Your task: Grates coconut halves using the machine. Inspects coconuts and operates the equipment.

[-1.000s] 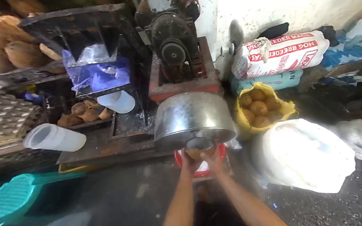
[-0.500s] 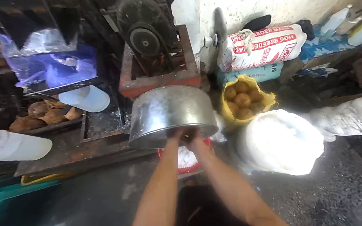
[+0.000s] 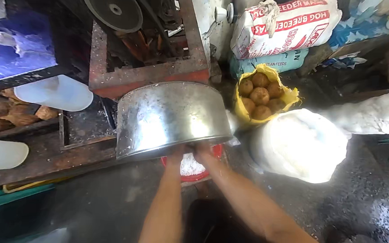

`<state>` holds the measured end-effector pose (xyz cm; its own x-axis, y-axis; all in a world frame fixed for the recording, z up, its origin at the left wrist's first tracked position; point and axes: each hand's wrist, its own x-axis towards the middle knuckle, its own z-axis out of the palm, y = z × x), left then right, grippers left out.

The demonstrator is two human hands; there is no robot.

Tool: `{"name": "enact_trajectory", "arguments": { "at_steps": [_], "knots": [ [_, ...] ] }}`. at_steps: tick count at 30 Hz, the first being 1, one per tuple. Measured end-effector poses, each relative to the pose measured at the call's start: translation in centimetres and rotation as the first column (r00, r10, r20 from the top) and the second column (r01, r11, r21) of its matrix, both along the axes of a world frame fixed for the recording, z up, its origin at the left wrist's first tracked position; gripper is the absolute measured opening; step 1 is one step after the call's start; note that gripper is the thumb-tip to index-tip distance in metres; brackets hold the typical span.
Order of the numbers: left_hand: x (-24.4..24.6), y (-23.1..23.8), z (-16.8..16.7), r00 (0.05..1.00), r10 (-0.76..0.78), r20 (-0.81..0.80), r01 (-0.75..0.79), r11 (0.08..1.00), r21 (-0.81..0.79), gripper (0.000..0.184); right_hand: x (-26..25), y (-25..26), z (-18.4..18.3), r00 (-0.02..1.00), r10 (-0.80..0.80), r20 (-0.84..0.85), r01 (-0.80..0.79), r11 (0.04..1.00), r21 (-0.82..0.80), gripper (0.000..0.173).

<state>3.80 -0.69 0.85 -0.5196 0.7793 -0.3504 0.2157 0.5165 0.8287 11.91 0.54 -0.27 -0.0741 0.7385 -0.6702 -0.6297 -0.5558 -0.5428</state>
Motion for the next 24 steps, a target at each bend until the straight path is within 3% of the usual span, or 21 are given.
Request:
{"name": "enact_trajectory", "arguments": {
  "at_steps": [3,6,8,12,13,15,18,20,21,23,24],
  "knots": [
    [-1.0,-0.2,-2.3,0.984,0.044,0.172,-0.055,0.997,0.06,0.041,-0.5,-0.6,-0.7,0.997,-0.003,0.08,-0.007,0.992,0.123,0.038],
    [-1.7,0.6,-3.6,0.898,0.114,0.424,-0.181,0.976,0.121,0.033,-0.6,-0.7,-0.9,0.98,0.032,0.195,-0.087,0.956,0.281,0.06],
    [-1.6,0.7,-4.3,0.802,0.081,0.592,-0.24,0.951,0.195,0.027,0.3,-1.5,-0.6,0.964,0.062,0.257,-0.146,0.935,0.323,0.076],
    [-3.5,-3.5,-4.6,0.383,-0.01,0.924,-0.302,0.943,0.136,0.076,2.9,-6.6,-2.6,0.944,0.059,0.326,-0.211,0.865,0.455,0.113],
    [-3.2,-5.1,-4.6,0.35,-0.011,0.937,-0.295,0.948,0.122,0.085,3.3,-7.9,-2.7,0.931,0.073,0.358,-0.247,0.849,0.467,0.123],
    [-2.5,-7.9,-4.0,0.381,0.004,0.924,-0.247,0.964,0.098,0.095,3.2,-9.8,-2.2,0.92,0.099,0.38,-0.279,0.846,0.454,0.125],
    [-2.4,-8.9,-1.9,0.576,0.026,0.817,-0.233,0.963,0.134,0.071,1.8,-8.6,-1.8,0.96,0.121,0.252,-0.213,0.9,0.38,0.108],
    [-2.4,-6.8,-0.2,0.741,0.04,0.67,-0.234,0.951,0.202,0.06,0.6,-6.1,-0.6,0.979,0.144,0.145,-0.186,0.92,0.344,0.098],
    [-2.2,-5.3,1.1,0.797,0.078,0.599,-0.254,0.943,0.215,0.061,0.1,-4.9,0.3,0.987,0.145,0.069,-0.159,0.941,0.297,0.085],
    [-1.4,-2.4,3.9,0.914,0.101,0.393,-0.197,0.957,0.214,0.055,-0.1,-2.5,2.4,0.986,0.134,-0.095,-0.124,0.986,0.108,0.056],
    [-0.8,-1.0,5.1,0.964,0.072,0.255,-0.12,0.977,0.176,0.05,0.2,-1.5,3.2,0.978,0.114,-0.177,-0.115,0.993,0.008,0.054]
  ]
}}
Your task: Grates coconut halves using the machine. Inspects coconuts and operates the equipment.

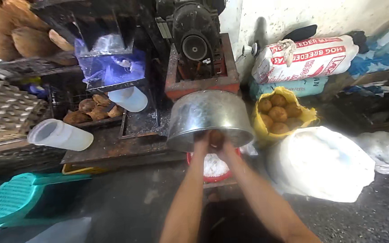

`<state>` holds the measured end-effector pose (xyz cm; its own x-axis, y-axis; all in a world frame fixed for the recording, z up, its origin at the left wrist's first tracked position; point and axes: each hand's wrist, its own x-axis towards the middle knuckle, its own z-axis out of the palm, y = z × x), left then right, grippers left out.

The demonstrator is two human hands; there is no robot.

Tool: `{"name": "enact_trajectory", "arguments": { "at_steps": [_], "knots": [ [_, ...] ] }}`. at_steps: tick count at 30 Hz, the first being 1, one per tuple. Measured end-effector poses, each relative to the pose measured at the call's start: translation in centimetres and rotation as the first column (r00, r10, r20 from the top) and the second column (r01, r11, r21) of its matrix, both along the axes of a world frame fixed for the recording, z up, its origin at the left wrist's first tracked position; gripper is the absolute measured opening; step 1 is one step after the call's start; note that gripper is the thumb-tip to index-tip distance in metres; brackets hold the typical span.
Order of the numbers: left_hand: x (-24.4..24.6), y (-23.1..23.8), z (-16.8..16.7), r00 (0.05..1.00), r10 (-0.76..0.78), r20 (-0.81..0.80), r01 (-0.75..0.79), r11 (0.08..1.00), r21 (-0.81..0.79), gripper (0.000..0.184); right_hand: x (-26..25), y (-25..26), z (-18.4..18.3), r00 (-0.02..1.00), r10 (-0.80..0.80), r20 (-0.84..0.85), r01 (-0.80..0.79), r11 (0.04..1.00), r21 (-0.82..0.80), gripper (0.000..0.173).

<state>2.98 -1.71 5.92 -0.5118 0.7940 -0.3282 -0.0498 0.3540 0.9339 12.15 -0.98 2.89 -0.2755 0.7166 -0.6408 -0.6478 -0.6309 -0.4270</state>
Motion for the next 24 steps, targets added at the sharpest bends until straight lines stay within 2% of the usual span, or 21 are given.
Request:
{"name": "enact_trajectory", "arguments": {
  "at_steps": [1,3,5,7,9,13,16,18,21,24],
  "knots": [
    [0.6,1.1,0.8,0.987,-0.071,-0.146,0.06,0.995,-0.074,0.048,0.4,0.7,0.3,0.998,-0.005,-0.059,0.001,0.997,-0.075,0.057],
    [1.6,2.7,1.3,0.894,-0.259,-0.366,0.159,0.946,-0.281,0.049,0.8,1.2,0.1,0.991,-0.013,-0.135,-0.007,0.989,-0.149,0.066],
    [2.6,3.4,1.8,0.779,-0.433,-0.454,0.206,0.86,-0.466,0.058,1.0,1.0,-0.2,0.983,-0.055,-0.176,0.02,0.981,-0.195,0.067],
    [2.9,3.5,1.6,0.733,-0.45,-0.51,0.201,0.86,-0.47,0.062,0.5,0.9,-0.6,0.981,-0.073,-0.179,0.04,0.982,-0.184,0.065],
    [2.5,3.1,-0.2,0.779,-0.333,-0.532,0.171,0.928,-0.331,0.057,-0.1,0.7,-1.1,0.991,-0.067,-0.114,0.049,0.986,-0.158,0.061],
    [1.4,2.4,-2.5,0.907,-0.188,-0.376,0.135,0.977,-0.163,0.05,-0.7,0.5,-3.4,0.997,-0.059,-0.058,0.055,0.996,-0.068,0.053],
    [1.4,2.3,-2.7,0.921,-0.175,-0.349,0.123,0.978,-0.167,0.041,-0.8,0.8,-4.9,0.996,-0.069,-0.053,0.068,0.997,-0.029,0.045],
    [1.3,2.2,-3.0,0.952,-0.142,-0.272,0.091,0.978,-0.19,0.036,-1.0,0.9,-5.3,0.996,-0.087,-0.032,0.087,0.996,-0.002,0.042],
    [0.5,1.9,-4.3,0.987,-0.085,-0.136,0.055,0.977,-0.205,0.036,-1.6,0.7,-5.2,0.991,-0.12,0.058,0.117,0.992,0.057,0.048],
    [-0.8,2.1,-7.1,0.999,-0.026,0.024,0.029,0.993,-0.111,0.03,-2.5,0.5,-5.6,0.977,-0.149,0.151,0.118,0.973,0.196,0.061]
  ]
}}
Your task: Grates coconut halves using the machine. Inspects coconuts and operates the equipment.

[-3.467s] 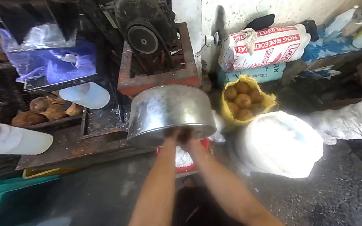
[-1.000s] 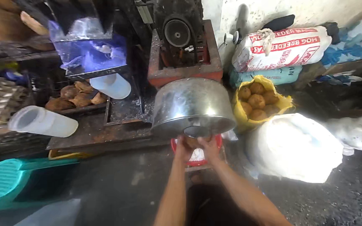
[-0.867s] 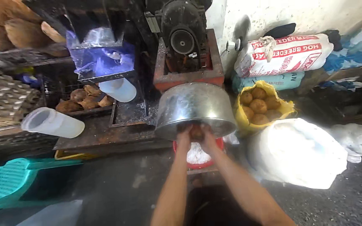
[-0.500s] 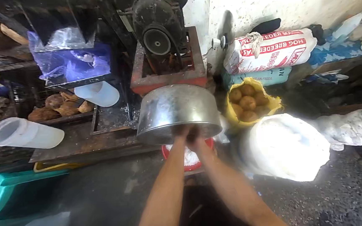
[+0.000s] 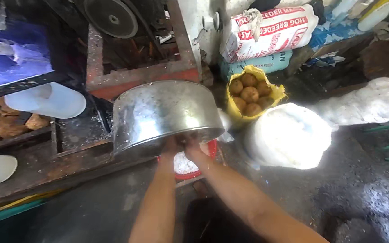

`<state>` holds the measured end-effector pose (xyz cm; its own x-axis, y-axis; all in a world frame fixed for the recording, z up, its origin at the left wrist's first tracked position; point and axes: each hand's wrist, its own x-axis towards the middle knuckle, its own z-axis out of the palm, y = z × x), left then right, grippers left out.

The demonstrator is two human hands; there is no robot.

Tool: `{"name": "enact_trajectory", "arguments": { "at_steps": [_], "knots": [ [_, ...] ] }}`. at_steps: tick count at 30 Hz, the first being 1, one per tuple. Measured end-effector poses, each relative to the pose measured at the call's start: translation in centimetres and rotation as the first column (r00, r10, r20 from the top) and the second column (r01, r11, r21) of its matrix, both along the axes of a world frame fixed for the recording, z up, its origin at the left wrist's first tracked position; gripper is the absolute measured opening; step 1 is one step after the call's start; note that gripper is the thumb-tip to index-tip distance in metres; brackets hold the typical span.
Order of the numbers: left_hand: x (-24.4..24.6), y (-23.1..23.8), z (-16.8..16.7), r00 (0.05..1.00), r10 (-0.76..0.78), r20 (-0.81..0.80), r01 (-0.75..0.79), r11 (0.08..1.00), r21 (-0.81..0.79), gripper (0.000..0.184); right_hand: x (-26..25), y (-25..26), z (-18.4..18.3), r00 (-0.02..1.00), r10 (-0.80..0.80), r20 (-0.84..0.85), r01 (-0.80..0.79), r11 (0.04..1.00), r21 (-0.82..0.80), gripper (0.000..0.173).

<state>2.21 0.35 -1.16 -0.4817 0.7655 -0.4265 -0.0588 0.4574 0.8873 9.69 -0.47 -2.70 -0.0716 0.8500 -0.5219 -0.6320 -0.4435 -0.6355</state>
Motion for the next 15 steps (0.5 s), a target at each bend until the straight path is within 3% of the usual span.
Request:
{"name": "enact_trajectory", "arguments": {
  "at_steps": [3,5,7,10,11,14,15],
  "knots": [
    [-1.2,-0.1,-2.0,0.968,-0.049,0.245,0.005,0.985,0.175,0.026,-0.3,-1.0,-0.3,0.994,0.002,0.113,-0.009,0.998,0.064,0.087],
    [-1.3,-1.2,-2.2,0.878,-0.084,0.471,-0.018,0.978,0.207,0.048,1.6,-2.8,0.7,0.982,0.049,0.18,-0.069,0.991,0.111,0.096],
    [-1.5,-4.4,-2.0,0.751,-0.024,0.66,-0.117,0.979,0.168,0.071,3.6,-6.1,1.5,0.969,0.08,0.232,-0.126,0.974,0.188,0.104],
    [-1.2,-9.7,-2.5,0.645,0.057,0.762,-0.121,0.992,0.029,0.094,4.8,-9.3,0.6,0.935,0.07,0.348,-0.172,0.947,0.271,0.124],
    [-1.1,-10.8,-2.5,0.659,0.06,0.75,-0.117,0.993,0.023,0.091,4.6,-9.7,0.3,0.93,0.058,0.363,-0.164,0.949,0.268,0.122],
    [-1.5,-10.4,-1.0,0.854,-0.014,0.52,-0.102,0.976,0.193,0.057,3.2,-7.5,0.7,0.937,0.069,0.341,-0.16,0.956,0.245,0.111],
    [-1.7,-9.4,0.0,0.916,-0.028,0.401,-0.075,0.969,0.237,0.059,2.6,-6.4,1.4,0.953,0.074,0.294,-0.146,0.962,0.232,0.105]
  ]
}}
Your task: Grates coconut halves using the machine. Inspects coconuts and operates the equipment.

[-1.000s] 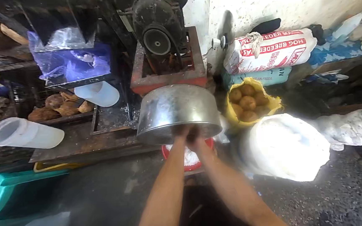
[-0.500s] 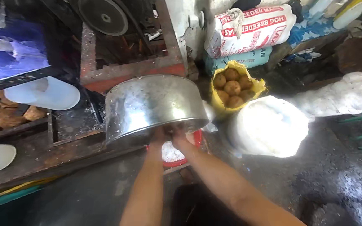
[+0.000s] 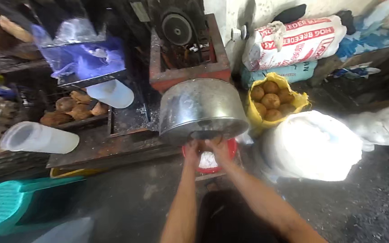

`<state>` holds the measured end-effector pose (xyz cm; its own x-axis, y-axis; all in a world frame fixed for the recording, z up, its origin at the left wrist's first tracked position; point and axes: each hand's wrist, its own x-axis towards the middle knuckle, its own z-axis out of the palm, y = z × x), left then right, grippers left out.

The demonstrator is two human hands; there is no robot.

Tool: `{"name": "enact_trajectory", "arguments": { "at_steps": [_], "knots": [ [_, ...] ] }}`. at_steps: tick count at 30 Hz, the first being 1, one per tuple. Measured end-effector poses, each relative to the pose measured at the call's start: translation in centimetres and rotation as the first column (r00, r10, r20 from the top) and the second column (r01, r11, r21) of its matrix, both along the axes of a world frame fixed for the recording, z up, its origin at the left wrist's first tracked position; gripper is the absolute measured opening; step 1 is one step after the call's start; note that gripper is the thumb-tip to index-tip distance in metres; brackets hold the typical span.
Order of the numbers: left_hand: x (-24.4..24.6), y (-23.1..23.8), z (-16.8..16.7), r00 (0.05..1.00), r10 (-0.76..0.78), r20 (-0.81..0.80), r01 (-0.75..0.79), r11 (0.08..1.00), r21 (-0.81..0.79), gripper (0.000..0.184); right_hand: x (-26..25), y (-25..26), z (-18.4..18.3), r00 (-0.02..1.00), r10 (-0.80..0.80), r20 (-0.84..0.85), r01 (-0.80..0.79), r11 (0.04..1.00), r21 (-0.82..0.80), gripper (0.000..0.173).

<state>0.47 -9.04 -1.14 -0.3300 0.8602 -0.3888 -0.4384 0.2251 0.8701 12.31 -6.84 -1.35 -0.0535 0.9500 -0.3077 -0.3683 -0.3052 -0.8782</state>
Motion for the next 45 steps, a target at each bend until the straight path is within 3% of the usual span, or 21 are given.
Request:
{"name": "enact_trajectory", "arguments": {
  "at_steps": [2,4,5,7,9,13,17,19,22,24,27,30,33,34,36,38,40,42,43,45],
  "knots": [
    [0.2,3.1,2.7,0.976,0.034,-0.215,-0.035,0.999,0.001,0.059,-0.9,2.5,1.9,0.988,-0.035,-0.15,0.018,0.993,-0.117,0.086],
    [1.2,6.3,5.9,0.873,-0.089,-0.479,0.033,0.992,-0.124,0.054,-1.0,5.1,3.7,0.959,-0.109,-0.26,0.011,0.936,-0.351,0.055],
    [2.0,7.5,7.1,0.768,-0.213,-0.605,0.103,0.972,-0.212,0.052,-0.4,5.8,4.1,0.943,-0.153,-0.295,0.003,0.891,-0.454,0.051],
    [3.1,9.3,7.6,0.57,-0.373,-0.732,0.19,0.927,-0.324,0.054,0.7,6.7,3.9,0.916,-0.201,-0.346,-0.038,0.817,-0.575,0.061],
    [3.2,10.3,6.9,0.555,-0.4,-0.729,0.175,0.913,-0.367,0.054,0.6,7.3,3.4,0.904,-0.231,-0.36,-0.053,0.775,-0.63,0.067],
    [1.7,9.9,4.9,0.727,-0.328,-0.603,0.136,0.93,-0.341,0.051,-1.7,6.5,3.1,0.877,-0.292,-0.383,-0.02,0.773,-0.634,0.064],
    [0.2,9.0,5.1,0.784,-0.374,-0.495,0.179,0.901,-0.396,0.04,-3.6,6.7,2.2,0.865,-0.367,-0.343,0.091,0.785,-0.612,0.047],
    [-0.6,8.4,2.9,0.84,-0.309,-0.447,0.146,0.921,-0.362,0.034,-4.0,6.1,1.0,0.887,-0.337,-0.315,0.118,0.825,-0.552,0.046],
    [-0.8,8.9,-0.7,0.963,-0.108,-0.248,0.049,0.972,-0.231,0.036,-3.2,5.7,-0.4,0.938,-0.206,-0.279,0.102,0.932,-0.347,0.065],
    [-0.7,6.2,-3.1,0.998,0.016,0.054,-0.009,0.993,-0.114,0.038,-1.2,2.6,-1.2,0.983,-0.059,-0.176,0.021,0.978,-0.207,0.09],
    [-1.0,0.6,-3.8,0.897,0.053,0.439,-0.032,0.998,-0.055,0.074,1.8,-2.7,-1.0,0.99,0.138,0.011,-0.138,0.99,-0.002,0.121],
    [-0.1,-2.5,-2.1,0.856,0.052,0.514,0.031,0.988,-0.152,0.082,2.2,-5.3,-0.8,0.991,0.109,0.072,-0.114,0.991,0.069,0.122],
    [-0.1,-1.4,0.0,0.962,0.001,0.274,0.017,0.998,-0.063,0.062,0.7,-2.2,-0.8,0.998,0.051,0.034,-0.052,0.998,0.022,0.112],
    [-0.2,-0.1,1.0,0.987,-0.014,0.161,0.022,0.999,-0.044,0.065,0.1,-0.6,-0.3,0.999,0.039,-0.024,-0.039,0.999,-0.009,0.105],
    [0.4,3.3,3.7,0.996,0.015,-0.087,-0.022,0.997,-0.08,0.06,-1.0,2.1,2.0,0.984,-0.023,-0.176,-0.002,0.99,-0.141,0.081],
    [1.4,6.7,6.2,0.925,-0.099,-0.366,0.041,0.985,-0.165,0.054,-1.2,4.3,4.4,0.942,-0.144,-0.302,0.022,0.926,-0.376,0.057],
    [2.3,8.8,7.6,0.729,-0.329,-0.6,0.18,0.938,-0.295,0.052,-0.7,5.2,5.0,0.903,-0.219,-0.37,-0.007,0.853,-0.522,0.066],
    [2.7,9.9,6.5,0.586,-0.426,-0.689,0.229,0.903,-0.364,0.054,-0.2,5.4,3.6,0.867,-0.227,-0.443,-0.06,0.836,-0.545,0.075],
    [2.5,10.0,5.2,0.61,-0.392,-0.689,0.219,0.918,-0.33,0.053,-0.3,5.4,2.6,0.862,-0.228,-0.452,-0.063,0.838,-0.543,0.076],
    [1.7,9.6,3.1,0.76,-0.3,-0.576,0.179,0.949,-0.259,0.049,-0.9,5.3,0.5,0.882,-0.187,-0.432,-0.061,0.865,-0.499,0.074]
  ]
}}
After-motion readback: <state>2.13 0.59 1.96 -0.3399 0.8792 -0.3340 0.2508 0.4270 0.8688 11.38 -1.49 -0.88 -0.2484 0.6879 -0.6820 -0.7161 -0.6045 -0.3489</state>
